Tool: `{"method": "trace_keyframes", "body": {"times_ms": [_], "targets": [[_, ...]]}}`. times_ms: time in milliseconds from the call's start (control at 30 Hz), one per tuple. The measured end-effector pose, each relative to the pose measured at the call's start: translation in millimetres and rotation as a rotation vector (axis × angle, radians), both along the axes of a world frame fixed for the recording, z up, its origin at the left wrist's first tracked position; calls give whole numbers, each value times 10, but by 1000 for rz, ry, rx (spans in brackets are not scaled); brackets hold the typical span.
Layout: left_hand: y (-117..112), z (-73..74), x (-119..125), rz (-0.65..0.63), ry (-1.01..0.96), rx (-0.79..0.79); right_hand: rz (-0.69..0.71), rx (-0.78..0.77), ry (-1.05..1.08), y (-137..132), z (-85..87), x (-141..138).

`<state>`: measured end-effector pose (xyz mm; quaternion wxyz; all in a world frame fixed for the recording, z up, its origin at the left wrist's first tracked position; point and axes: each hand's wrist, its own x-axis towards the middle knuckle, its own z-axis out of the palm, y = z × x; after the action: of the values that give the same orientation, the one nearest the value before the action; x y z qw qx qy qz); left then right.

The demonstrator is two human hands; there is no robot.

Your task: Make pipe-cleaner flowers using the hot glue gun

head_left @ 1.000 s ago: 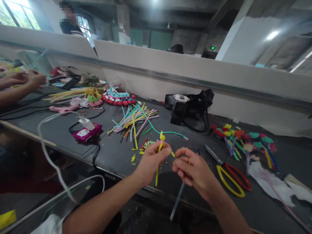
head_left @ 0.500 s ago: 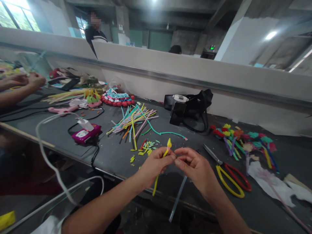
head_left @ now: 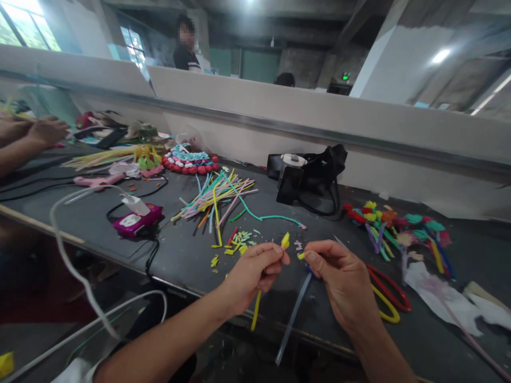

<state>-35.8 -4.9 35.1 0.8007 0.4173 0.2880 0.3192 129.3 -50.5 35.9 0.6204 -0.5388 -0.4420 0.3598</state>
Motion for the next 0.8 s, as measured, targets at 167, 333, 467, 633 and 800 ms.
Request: {"method": "trace_keyframes", "body": {"times_ms": [167,333,467,633,800], "targets": [[-41,23,-1,-36,-9,-1,9,51,-28,30,-18,-52],[-68,32,0,-32,13,27,11,78,-56,26,-17,-75],[-76,24,3,-29,27,61,-12,94,-54,14,-25,-81],[-79,15,10,-36,36,79,-2,88,-84,3,-33,-76],[-80,3,8,-48,27,106,-10,90,-136,0,-36,-76]]}}
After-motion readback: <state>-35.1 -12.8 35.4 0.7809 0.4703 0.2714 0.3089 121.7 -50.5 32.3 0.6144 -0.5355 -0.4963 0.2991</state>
